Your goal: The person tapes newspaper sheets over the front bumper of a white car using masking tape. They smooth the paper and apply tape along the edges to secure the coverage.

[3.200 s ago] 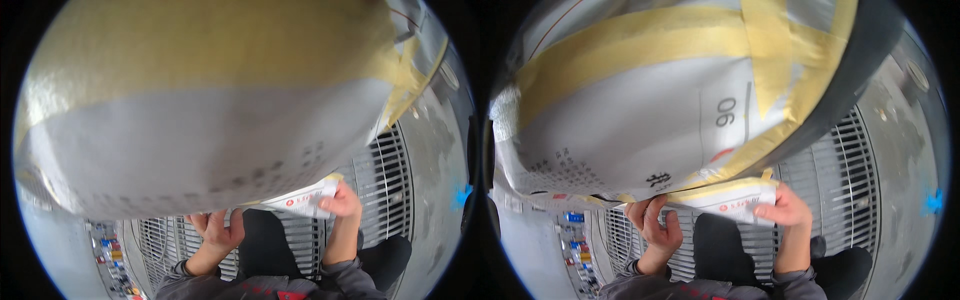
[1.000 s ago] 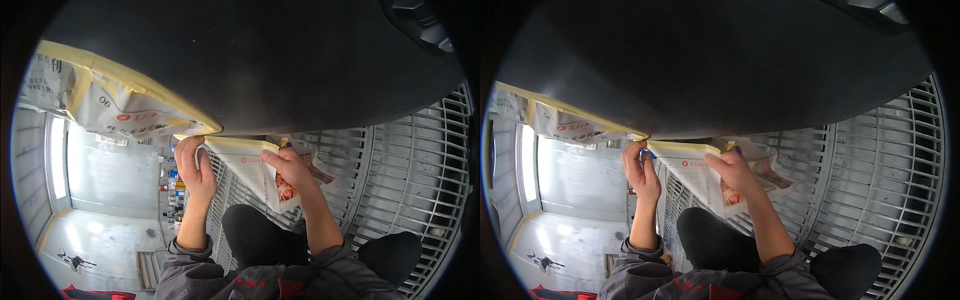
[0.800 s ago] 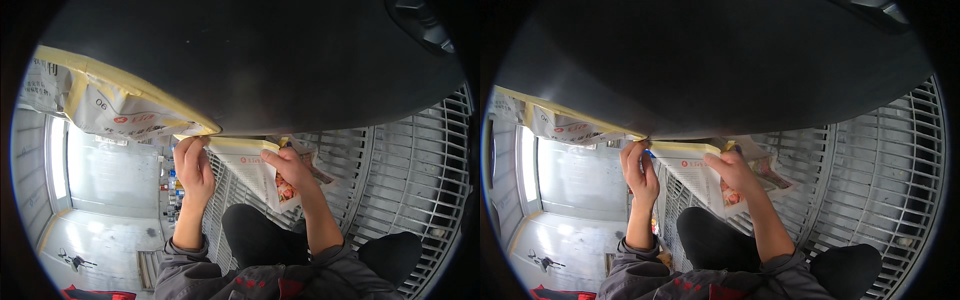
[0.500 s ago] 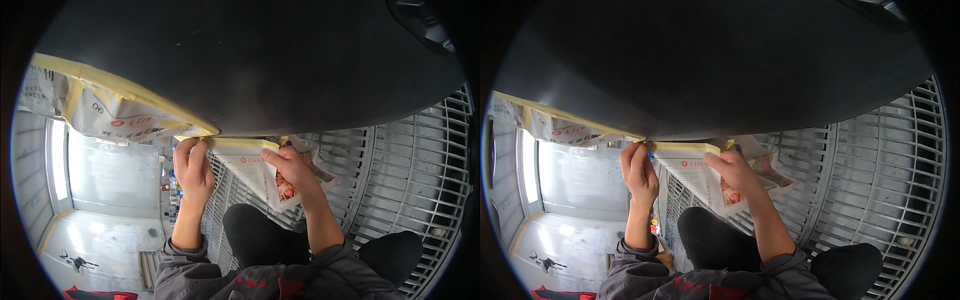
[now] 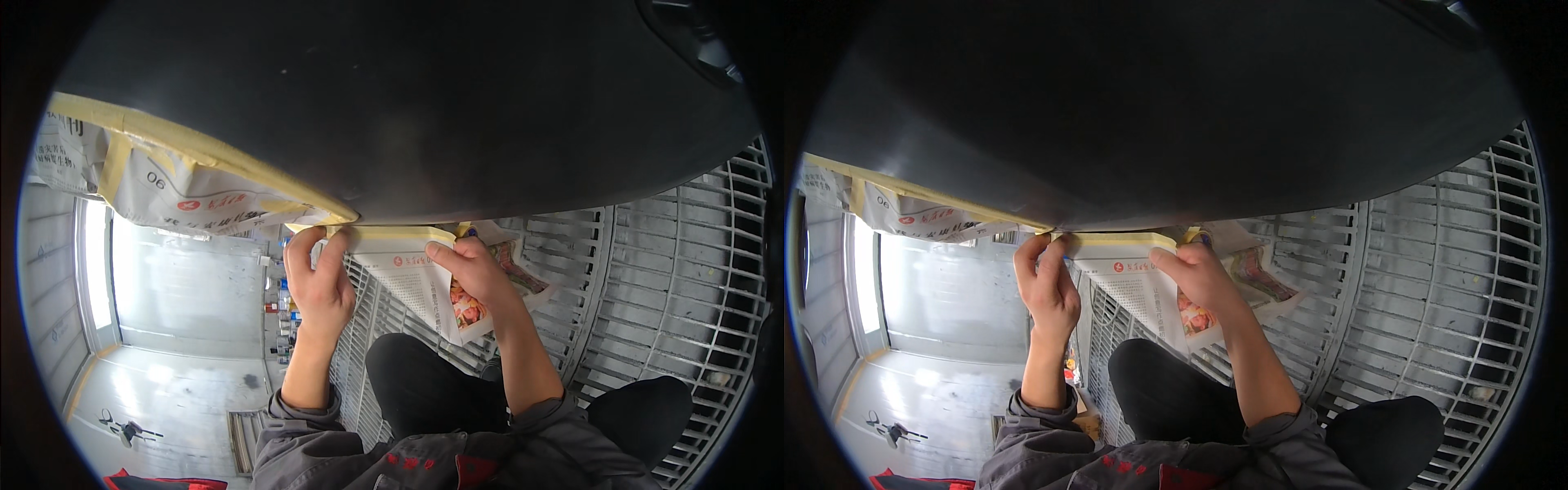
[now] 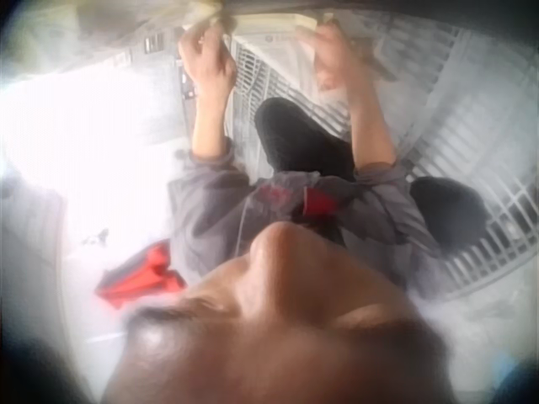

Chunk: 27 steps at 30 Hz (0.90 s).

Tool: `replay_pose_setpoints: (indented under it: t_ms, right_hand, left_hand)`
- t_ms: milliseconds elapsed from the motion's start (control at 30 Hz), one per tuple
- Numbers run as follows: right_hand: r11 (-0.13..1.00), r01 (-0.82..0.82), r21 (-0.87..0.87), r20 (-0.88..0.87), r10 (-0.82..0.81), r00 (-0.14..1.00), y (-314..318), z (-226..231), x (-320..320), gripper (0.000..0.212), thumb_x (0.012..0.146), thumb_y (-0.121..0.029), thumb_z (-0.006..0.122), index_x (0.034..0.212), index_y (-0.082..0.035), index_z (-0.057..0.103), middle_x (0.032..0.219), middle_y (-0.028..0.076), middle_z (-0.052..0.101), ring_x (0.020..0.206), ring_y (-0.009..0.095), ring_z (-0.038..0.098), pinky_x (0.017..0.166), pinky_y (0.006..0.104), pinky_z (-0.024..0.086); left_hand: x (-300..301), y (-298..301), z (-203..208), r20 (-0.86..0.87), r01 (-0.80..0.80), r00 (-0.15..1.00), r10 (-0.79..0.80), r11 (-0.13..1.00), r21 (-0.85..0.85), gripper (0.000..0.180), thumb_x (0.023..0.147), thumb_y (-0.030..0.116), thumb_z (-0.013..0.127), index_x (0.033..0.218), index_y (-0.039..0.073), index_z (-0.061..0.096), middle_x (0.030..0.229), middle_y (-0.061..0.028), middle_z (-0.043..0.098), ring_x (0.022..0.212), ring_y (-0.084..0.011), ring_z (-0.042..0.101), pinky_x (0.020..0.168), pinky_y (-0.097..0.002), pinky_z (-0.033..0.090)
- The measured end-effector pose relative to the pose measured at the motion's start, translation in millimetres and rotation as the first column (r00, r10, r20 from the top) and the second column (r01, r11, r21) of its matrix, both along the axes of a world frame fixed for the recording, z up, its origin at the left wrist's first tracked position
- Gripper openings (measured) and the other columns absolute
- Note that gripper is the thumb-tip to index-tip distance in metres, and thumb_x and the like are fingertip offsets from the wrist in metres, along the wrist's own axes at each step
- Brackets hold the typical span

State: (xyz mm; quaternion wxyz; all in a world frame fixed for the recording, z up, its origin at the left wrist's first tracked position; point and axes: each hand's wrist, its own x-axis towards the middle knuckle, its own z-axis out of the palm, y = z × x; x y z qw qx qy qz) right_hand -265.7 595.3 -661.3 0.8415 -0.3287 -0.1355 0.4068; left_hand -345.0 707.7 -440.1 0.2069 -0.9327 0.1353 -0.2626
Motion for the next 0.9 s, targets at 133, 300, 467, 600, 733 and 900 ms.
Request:
replay_pose_setpoints:
  t_ms: [133, 300, 467, 600, 733, 900]
  right_hand:
    - [1.000, 0.003, -0.019, 0.025, -0.002, 1.000, -3, 3, 2, 0.041, 0.109, -0.034, 0.069, 0.112, 0.006, 0.078, 0.094, 0.004, 0.076, 0.084, 0.009, 0.066, 0.076, 0.0286, 0.053]
    - [1.000, 0.023, -0.021, 0.043, -0.022, 0.999, 6, -5, 1, 0.041, 0.111, -0.033, 0.067, 0.113, 0.007, 0.078, 0.096, 0.005, 0.077, 0.085, 0.010, 0.066, 0.077, 0.0290, 0.053]
    - [0.999, 0.048, 0.000, 0.024, -0.048, 0.999, 9, -6, 0, 0.042, 0.109, -0.035, 0.069, 0.104, 0.006, 0.076, 0.086, 0.003, 0.072, 0.077, 0.009, 0.062, 0.070, 0.0292, 0.050]
    - [0.996, -0.052, -0.079, 0.041, 0.055, 0.998, -6, 7, 6, 0.040, 0.110, -0.033, 0.068, 0.112, 0.006, 0.078, 0.095, 0.004, 0.076, 0.085, 0.009, 0.065, 0.077, 0.0280, 0.054]
    - [1.000, 0.027, -0.011, 0.015, -0.027, 1.000, 5, -2, 2, 0.040, 0.109, -0.033, 0.069, 0.110, 0.006, 0.078, 0.091, 0.002, 0.074, 0.080, 0.008, 0.064, 0.073, 0.0277, 0.053]
    - [0.993, 0.115, 0.001, -0.012, -0.115, 0.993, 5, 5, 1, 0.049, 0.105, -0.039, 0.073, 0.083, 0.005, 0.073, 0.067, 0.000, 0.062, 0.060, 0.008, 0.056, 0.055, 0.0300, 0.045]
  left_hand:
    - [-3, 4, -4, -0.005, -0.022, 1.000, 0.022, 1.000, -0.002, 0.046, 0.085, -0.017, 0.061, 0.124, 0.003, 0.075, 0.127, -0.0210, 0.062, 0.118, -0.0376, 0.063, 0.102, -0.0424, 0.052]
    - [-3, -2, -6, -0.008, -0.053, 0.999, 0.054, 0.998, 0.014, 0.048, 0.085, -0.018, 0.060, 0.125, 0.003, 0.075, 0.130, -0.0228, 0.059, 0.121, -0.0386, 0.060, 0.105, -0.0430, 0.050]
    - [-3, -3, -11, -0.006, -0.071, 0.997, 0.071, 0.997, 0.018, 0.050, 0.084, -0.017, 0.060, 0.126, 0.005, 0.076, 0.131, -0.0234, 0.057, 0.122, -0.0395, 0.059, 0.106, -0.0437, 0.049]
    - [-6, -1, -16, 0.004, -0.089, 0.996, 0.089, 0.996, 0.025, 0.054, 0.082, -0.017, 0.059, 0.128, 0.007, 0.076, 0.132, -0.0235, 0.056, 0.124, -0.0397, 0.057, 0.109, -0.0442, 0.047]
    - [-5, 0, -23, 0.010, -0.102, 0.995, 0.102, 0.995, -0.003, 0.062, 0.072, -0.011, 0.065, 0.128, 0.015, 0.077, 0.137, -0.0237, 0.051, 0.130, -0.0440, 0.049, 0.113, -0.0534, 0.040]
    - [-7, -10, -28, 0.002, -0.134, 0.991, 0.134, 0.991, 0.029, 0.066, 0.076, -0.014, 0.060, 0.133, 0.014, 0.076, 0.144, -0.0256, 0.047, 0.135, -0.0438, 0.046, 0.117, -0.0505, 0.038]
